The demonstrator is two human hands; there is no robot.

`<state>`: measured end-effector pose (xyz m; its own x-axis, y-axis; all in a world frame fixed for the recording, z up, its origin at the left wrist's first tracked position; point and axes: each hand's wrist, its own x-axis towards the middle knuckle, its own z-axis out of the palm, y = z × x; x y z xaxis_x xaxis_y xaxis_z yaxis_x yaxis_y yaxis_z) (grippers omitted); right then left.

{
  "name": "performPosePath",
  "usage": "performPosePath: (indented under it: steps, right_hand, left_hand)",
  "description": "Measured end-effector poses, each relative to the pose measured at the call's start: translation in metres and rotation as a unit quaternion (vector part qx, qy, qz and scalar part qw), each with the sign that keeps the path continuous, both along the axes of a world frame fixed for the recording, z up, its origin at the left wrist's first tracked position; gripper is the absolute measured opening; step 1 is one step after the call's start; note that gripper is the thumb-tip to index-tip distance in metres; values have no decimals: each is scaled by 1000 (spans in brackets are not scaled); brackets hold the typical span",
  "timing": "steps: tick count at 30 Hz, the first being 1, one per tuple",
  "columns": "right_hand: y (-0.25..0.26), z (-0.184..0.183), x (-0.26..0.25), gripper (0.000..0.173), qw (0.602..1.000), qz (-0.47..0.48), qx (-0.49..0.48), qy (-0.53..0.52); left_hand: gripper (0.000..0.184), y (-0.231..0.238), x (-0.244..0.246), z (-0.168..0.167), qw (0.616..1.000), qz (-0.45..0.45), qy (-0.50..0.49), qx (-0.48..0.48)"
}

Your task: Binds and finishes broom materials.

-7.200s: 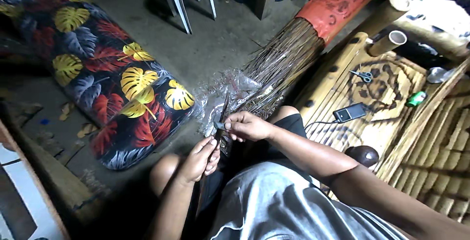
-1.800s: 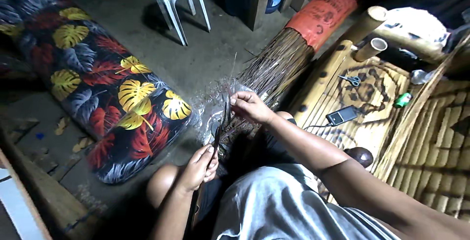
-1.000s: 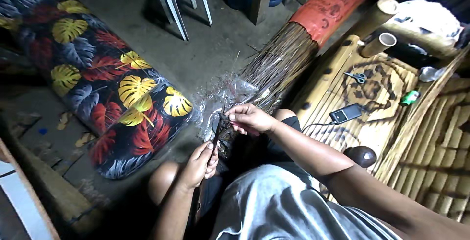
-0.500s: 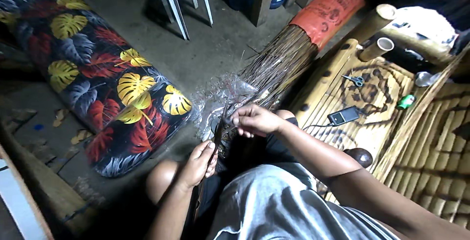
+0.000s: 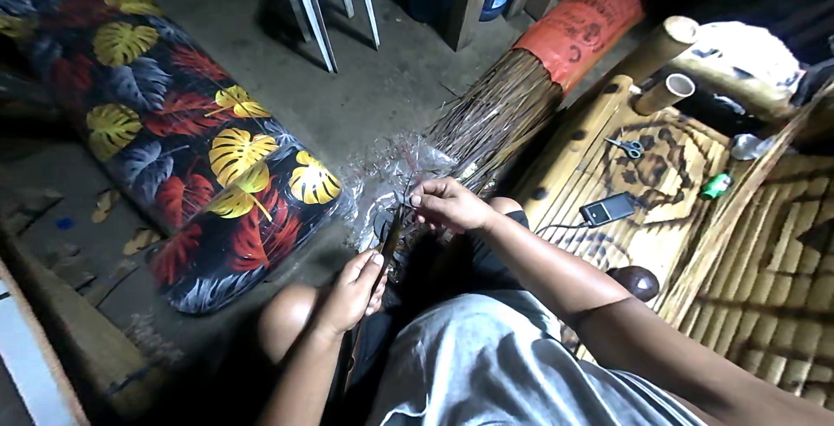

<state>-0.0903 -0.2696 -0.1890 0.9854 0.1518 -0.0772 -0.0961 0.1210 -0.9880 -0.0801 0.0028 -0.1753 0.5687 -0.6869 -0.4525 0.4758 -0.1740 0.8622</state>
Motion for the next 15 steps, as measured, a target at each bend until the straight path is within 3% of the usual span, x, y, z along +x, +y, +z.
performPosePath:
  steps: [6,11,15]
  right_hand:
    - [-8,-5,11,23,999,-34,-4,-31]
    - [-20,3,24,25,989,-148,-3,-16]
    - [-23,15,16,31,996,-93,17,10]
  left_hand:
    - [30,0,1,0,1000,2,-8,-4]
    - [30,1,-1,1,1000,3,9,1]
    - [36,6,2,0,997,-6,64,-53]
